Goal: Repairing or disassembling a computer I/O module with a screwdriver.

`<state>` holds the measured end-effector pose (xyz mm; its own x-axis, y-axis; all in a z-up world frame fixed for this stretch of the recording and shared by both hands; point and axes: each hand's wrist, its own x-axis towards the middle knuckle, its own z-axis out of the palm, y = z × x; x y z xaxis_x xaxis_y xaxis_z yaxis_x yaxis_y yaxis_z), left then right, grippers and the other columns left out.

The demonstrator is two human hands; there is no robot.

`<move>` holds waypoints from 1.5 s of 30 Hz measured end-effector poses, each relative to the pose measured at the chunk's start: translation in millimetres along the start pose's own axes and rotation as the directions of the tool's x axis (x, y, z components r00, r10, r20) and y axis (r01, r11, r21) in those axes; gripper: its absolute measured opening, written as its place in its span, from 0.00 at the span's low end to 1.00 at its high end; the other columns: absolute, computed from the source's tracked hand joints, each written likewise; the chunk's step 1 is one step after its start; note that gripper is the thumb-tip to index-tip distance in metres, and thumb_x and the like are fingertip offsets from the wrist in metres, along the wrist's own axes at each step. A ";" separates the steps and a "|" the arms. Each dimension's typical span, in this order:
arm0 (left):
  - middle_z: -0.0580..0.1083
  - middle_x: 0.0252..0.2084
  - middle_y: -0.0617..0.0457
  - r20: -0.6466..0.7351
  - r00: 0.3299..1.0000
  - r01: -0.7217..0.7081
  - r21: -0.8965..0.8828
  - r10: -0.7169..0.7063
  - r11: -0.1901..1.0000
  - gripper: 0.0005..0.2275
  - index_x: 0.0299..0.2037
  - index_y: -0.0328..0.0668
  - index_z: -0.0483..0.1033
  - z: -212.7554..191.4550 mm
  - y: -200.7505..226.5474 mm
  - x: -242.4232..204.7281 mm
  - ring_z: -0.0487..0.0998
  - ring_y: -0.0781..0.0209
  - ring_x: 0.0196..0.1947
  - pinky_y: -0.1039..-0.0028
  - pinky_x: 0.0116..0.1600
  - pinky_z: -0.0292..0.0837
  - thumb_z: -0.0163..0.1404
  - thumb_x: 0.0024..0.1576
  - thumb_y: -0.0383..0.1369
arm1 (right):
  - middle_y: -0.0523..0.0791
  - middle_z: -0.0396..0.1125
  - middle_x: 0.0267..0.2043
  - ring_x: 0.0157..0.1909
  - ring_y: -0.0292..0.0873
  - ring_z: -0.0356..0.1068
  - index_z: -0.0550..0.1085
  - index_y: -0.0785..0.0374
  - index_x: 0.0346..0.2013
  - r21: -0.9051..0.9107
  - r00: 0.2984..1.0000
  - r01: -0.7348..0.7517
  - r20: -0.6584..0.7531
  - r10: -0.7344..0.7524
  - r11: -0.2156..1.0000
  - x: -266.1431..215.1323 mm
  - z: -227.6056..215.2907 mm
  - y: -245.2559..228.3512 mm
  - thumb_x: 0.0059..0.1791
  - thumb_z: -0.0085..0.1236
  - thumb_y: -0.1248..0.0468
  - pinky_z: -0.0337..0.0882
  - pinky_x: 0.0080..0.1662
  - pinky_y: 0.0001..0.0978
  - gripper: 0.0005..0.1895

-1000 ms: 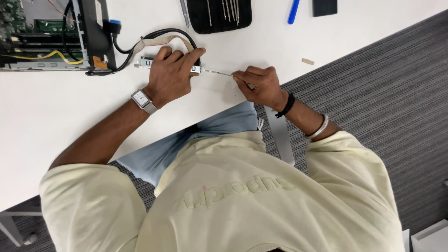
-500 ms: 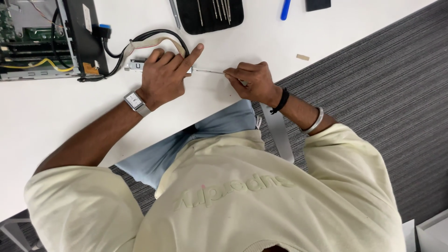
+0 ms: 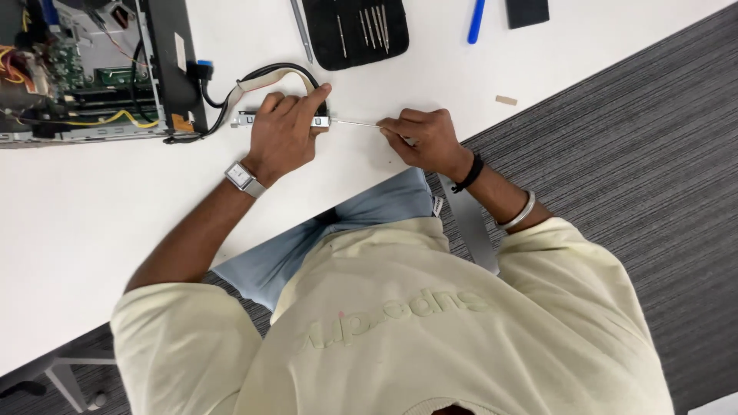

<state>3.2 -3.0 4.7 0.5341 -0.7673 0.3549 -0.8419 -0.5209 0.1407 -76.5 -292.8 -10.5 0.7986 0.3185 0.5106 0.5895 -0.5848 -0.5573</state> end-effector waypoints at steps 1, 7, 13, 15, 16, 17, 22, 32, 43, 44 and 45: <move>0.76 0.40 0.52 -0.026 0.999 0.025 -0.032 -0.025 0.999 0.30 0.68 0.35 0.66 3.8 0.8 -2.6 0.73 0.56 0.37 0.67 0.51 0.64 0.62 0.56 0.32 | 0.41 0.65 0.21 0.16 0.36 0.60 0.82 0.64 0.39 -0.019 1.000 -0.005 -0.007 0.005 1.000 -2.1 0.8 0.1 0.49 0.67 0.71 0.59 0.20 0.28 0.04; 0.77 0.42 0.53 -0.015 1.000 0.020 -0.015 -0.021 1.000 0.28 0.68 0.35 0.67 7.7 -2.5 -5.2 0.74 0.59 0.38 0.67 0.53 0.64 0.62 0.58 0.30 | 0.41 0.66 0.23 0.17 0.35 0.61 0.82 0.63 0.41 0.048 0.997 -0.063 0.035 0.062 0.997 -8.4 -1.4 0.4 0.50 0.67 0.70 0.60 0.22 0.28 0.05; 0.76 0.41 0.55 -0.001 1.000 0.025 -0.003 -0.025 1.000 0.27 0.67 0.38 0.67 2.6 0.2 -1.3 0.74 0.59 0.39 0.68 0.52 0.64 0.62 0.58 0.31 | 0.40 0.66 0.22 0.17 0.35 0.60 0.82 0.63 0.40 -0.011 0.998 -0.046 0.034 0.046 0.999 -6.3 0.2 1.2 0.51 0.66 0.69 0.60 0.21 0.27 0.04; 0.76 0.41 0.55 -0.002 1.000 0.020 -0.001 -0.020 1.000 0.27 0.67 0.38 0.68 2.3 0.0 -0.7 0.74 0.60 0.39 0.68 0.53 0.64 0.62 0.57 0.31 | 0.40 0.66 0.21 0.16 0.35 0.60 0.82 0.62 0.40 -0.015 0.998 -0.054 0.033 0.055 0.998 -7.3 1.0 2.4 0.51 0.67 0.69 0.60 0.21 0.27 0.04; 0.77 0.41 0.56 -0.005 1.000 0.014 0.002 -0.014 1.000 0.27 0.67 0.39 0.68 2.1 -0.3 -0.7 0.74 0.60 0.39 0.68 0.53 0.64 0.62 0.57 0.31 | 0.39 0.65 0.21 0.16 0.35 0.59 0.82 0.62 0.40 -0.019 0.998 -0.060 0.032 0.061 0.998 -7.4 1.8 3.1 0.51 0.67 0.69 0.60 0.21 0.27 0.04; 0.77 0.41 0.56 -0.004 1.000 0.017 0.002 -0.017 1.000 0.27 0.67 0.39 0.68 1.5 -0.6 -0.7 0.74 0.60 0.39 0.68 0.53 0.64 0.62 0.57 0.31 | 0.39 0.65 0.21 0.16 0.35 0.59 0.82 0.62 0.40 -0.017 0.998 -0.060 0.034 0.061 0.998 -7.1 2.3 3.4 0.51 0.67 0.69 0.60 0.21 0.27 0.04; 0.77 0.41 0.57 -0.001 1.000 0.000 0.001 0.000 1.000 0.27 0.67 0.38 0.68 1.0 -1.0 0.6 0.73 0.61 0.39 0.68 0.52 0.63 0.62 0.58 0.32 | 0.39 0.65 0.21 0.16 0.33 0.60 0.82 0.63 0.40 0.012 0.997 -0.059 0.050 0.058 0.998 -7.5 3.0 4.8 0.51 0.67 0.69 0.59 0.20 0.26 0.04; 0.76 0.37 0.57 0.034 0.999 -0.007 0.014 0.007 1.000 0.26 0.67 0.38 0.69 3.5 -4.5 0.8 0.73 0.61 0.37 0.68 0.50 0.63 0.62 0.58 0.31 | 0.40 0.65 0.20 0.16 0.34 0.58 0.82 0.63 0.40 0.003 0.996 -0.065 0.053 0.065 0.998 -5.7 3.9 7.3 0.51 0.67 0.70 0.58 0.20 0.27 0.04; 0.73 0.32 0.56 0.035 0.998 -0.053 0.068 0.051 0.996 0.29 0.70 0.38 0.70 -10.3 -1.5 7.4 0.71 0.59 0.35 0.69 0.48 0.63 0.60 0.55 0.27 | 0.41 0.67 0.22 0.17 0.35 0.61 0.82 0.64 0.38 0.034 0.994 -0.055 0.094 0.051 0.998 5.9 8.9 11.4 0.51 0.66 0.70 0.60 0.21 0.28 0.02; 0.73 0.32 0.56 0.030 0.998 -0.057 0.079 0.055 0.995 0.29 0.70 0.38 0.70 -10.6 -1.2 7.4 0.71 0.59 0.35 0.69 0.48 0.63 0.60 0.55 0.27 | 0.41 0.67 0.22 0.17 0.35 0.61 0.82 0.64 0.38 0.032 0.995 -0.044 0.086 0.041 0.998 7.3 10.3 10.2 0.51 0.66 0.70 0.60 0.21 0.28 0.02; 0.74 0.32 0.56 0.027 0.998 -0.059 0.091 0.057 0.994 0.29 0.70 0.39 0.70 -11.5 -0.2 7.4 0.71 0.59 0.34 0.68 0.46 0.62 0.60 0.54 0.27 | 0.41 0.68 0.23 0.17 0.36 0.62 0.82 0.64 0.38 0.044 0.996 -0.045 0.081 0.041 0.998 8.6 11.3 8.5 0.50 0.66 0.70 0.61 0.21 0.28 0.03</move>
<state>6.5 -4.3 17.9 0.4873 -0.8054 0.3373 -0.8615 -0.5066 0.0349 -63.3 -286.6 -18.2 0.8292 0.3536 0.4328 0.5581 -0.5650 -0.6077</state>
